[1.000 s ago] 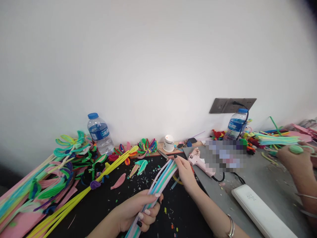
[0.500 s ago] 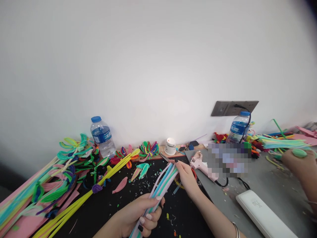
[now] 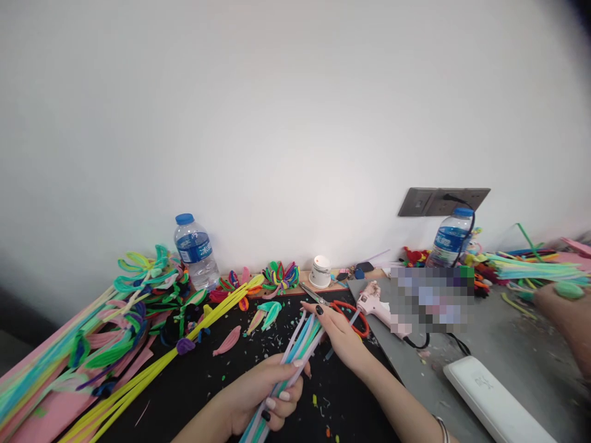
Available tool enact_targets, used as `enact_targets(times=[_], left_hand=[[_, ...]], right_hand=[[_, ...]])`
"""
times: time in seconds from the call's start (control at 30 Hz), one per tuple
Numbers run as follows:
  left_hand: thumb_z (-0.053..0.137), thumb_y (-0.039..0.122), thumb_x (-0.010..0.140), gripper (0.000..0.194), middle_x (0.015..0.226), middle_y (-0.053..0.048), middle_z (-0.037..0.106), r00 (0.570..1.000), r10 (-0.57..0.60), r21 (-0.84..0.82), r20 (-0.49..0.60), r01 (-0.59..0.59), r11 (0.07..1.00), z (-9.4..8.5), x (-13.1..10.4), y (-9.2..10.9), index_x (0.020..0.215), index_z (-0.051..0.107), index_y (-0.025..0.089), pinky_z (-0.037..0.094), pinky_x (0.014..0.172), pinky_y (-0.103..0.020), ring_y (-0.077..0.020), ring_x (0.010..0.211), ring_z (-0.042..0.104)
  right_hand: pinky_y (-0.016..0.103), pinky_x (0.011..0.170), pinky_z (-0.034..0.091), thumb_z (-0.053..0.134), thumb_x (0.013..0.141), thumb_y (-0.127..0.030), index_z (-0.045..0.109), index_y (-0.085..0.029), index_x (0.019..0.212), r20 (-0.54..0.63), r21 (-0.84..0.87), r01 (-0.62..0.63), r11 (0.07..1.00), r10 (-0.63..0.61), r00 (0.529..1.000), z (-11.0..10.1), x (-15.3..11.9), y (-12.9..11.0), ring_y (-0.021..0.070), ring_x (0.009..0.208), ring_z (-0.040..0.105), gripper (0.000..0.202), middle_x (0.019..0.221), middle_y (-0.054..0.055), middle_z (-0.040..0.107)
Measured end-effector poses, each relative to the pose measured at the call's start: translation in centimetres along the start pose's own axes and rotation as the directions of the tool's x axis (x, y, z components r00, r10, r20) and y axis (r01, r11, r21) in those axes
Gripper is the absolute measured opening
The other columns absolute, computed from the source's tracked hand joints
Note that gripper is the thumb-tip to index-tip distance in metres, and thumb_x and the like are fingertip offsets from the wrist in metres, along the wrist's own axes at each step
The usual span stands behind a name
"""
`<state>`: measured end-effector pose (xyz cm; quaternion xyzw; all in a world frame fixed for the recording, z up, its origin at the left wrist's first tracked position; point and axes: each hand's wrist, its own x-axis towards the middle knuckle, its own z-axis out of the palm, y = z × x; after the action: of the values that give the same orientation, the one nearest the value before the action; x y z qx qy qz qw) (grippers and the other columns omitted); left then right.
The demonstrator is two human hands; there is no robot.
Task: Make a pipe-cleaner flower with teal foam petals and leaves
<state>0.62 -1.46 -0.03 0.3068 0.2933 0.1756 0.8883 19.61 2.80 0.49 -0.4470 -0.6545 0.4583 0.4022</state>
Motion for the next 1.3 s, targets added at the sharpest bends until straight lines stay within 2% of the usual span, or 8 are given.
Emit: enact_targets(times=[0.13, 0.23, 0.37, 0.5, 0.63, 0.8, 1.13, 1.3], left_hand=[[0.049, 0.042, 0.083, 0.025, 0.055, 0.009, 0.033, 0.986, 0.112, 0.055, -0.124, -0.105, 0.993, -0.2, 0.5, -0.3, 0.095, 0.047, 0.020, 0.008, 0.035, -0.015, -0.0015, 0.038, 0.013], [0.050, 0.044, 0.082, 0.028, 0.057, 0.009, 0.034, 0.959, 0.208, 0.109, -0.191, -0.189, 0.976, -0.2, 0.9, -0.5, 0.098, 0.046, 0.021, 0.010, 0.036, -0.016, -0.0020, 0.039, 0.016], [0.050, 0.045, 0.082, 0.031, 0.057, 0.008, 0.036, 0.921, 0.317, 0.169, -0.228, -0.283, 0.944, 0.2, 1.0, -0.5, 0.098, 0.045, 0.020, 0.014, 0.036, -0.017, -0.0024, 0.040, 0.018], [0.052, 0.049, 0.079, 0.034, 0.059, 0.008, 0.038, 0.923, 0.315, 0.220, -0.220, -0.268, 0.938, 0.5, 0.9, -0.6, 0.093, 0.044, 0.019, 0.017, 0.037, -0.016, -0.0018, 0.040, 0.020], [0.050, 0.052, 0.079, 0.035, 0.061, 0.008, 0.042, 0.924, 0.294, 0.272, -0.243, -0.226, 0.935, 0.6, 1.0, -0.7, 0.090, 0.044, 0.019, 0.023, 0.036, -0.015, -0.0012, 0.039, 0.023], [0.046, 0.050, 0.081, 0.034, 0.059, 0.007, 0.046, 0.897, 0.355, 0.310, -0.262, -0.270, 0.912, 0.6, 1.2, -0.8, 0.091, 0.044, 0.018, 0.032, 0.034, -0.015, -0.0015, 0.035, 0.026], [0.048, 0.046, 0.081, 0.030, 0.053, 0.006, 0.051, 0.845, 0.457, 0.378, -0.278, -0.341, 0.861, -0.2, 1.7, -0.9, 0.078, 0.044, 0.016, 0.032, 0.030, -0.015, -0.0012, 0.029, 0.028], [0.046, 0.047, 0.082, 0.033, 0.055, 0.002, 0.058, 0.841, 0.467, 0.386, -0.272, -0.349, 0.854, -0.2, 1.7, -0.8, 0.088, 0.047, 0.014, 0.028, 0.030, -0.016, -0.0041, 0.027, 0.039]], right_hand=[[0.025, 0.055, 0.047, 0.039, 0.086, -0.043, 0.054, -0.019, 0.116, -0.105, 0.156, 0.018, 0.988, -0.001, 0.995, -0.1, 0.4, 0.7, 0.0178, 0.078, 0.052, 0.041, 0.106, 0.009, 0.055], [0.022, 0.049, 0.046, 0.048, 0.082, -0.042, 0.053, -0.019, 0.113, -0.145, 0.258, -0.003, 0.966, 0.042, 0.988, -0.1, 0.7, 1.0, 0.0159, 0.072, 0.052, 0.039, 0.091, 0.007, 0.057], [0.017, 0.036, 0.034, 0.057, 0.076, -0.042, 0.056, -0.016, 0.100, -0.037, 0.346, -0.087, 0.934, 0.106, 0.994, 0.5, 0.5, 0.4, 0.0090, 0.048, 0.044, 0.035, 0.065, -0.001, 0.052], [0.016, 0.033, 0.023, 0.056, 0.077, -0.043, 0.057, -0.013, 0.073, 0.102, 0.319, -0.110, 0.941, 0.081, 0.992, 1.0, 0.0, -0.3, 0.0036, 0.036, 0.029, 0.030, 0.047, -0.006, 0.043], [0.016, 0.032, 0.026, 0.059, 0.074, -0.045, 0.054, -0.013, 0.068, 0.064, 0.324, -0.110, 0.940, 0.094, 0.993, 1.3, -0.2, -0.4, 0.0038, 0.036, 0.034, 0.032, 0.053, -0.003, 0.052], [0.018, 0.033, 0.031, 0.060, 0.071, -0.046, 0.053, -0.014, 0.067, 0.058, 0.338, -0.128, 0.933, 0.115, 0.992, 1.2, -0.2, -0.8, 0.0052, 0.037, 0.038, 0.033, 0.059, -0.001, 0.055], [0.017, 0.035, 0.033, 0.054, 0.073, -0.030, 0.054, -0.015, 0.066, 0.103, 0.408, -0.211, 0.888, 0.185, 0.977, 1.1, -0.2, -1.2, 0.0062, 0.039, 0.042, 0.016, 0.058, -0.001, 0.057], [0.017, 0.034, 0.029, 0.054, 0.075, -0.034, 0.051, -0.015, 0.063, 0.090, 0.329, -0.196, 0.924, 0.176, 0.980, 1.1, -0.2, -0.9, 0.0048, 0.036, 0.038, 0.023, 0.057, -0.002, 0.056]])
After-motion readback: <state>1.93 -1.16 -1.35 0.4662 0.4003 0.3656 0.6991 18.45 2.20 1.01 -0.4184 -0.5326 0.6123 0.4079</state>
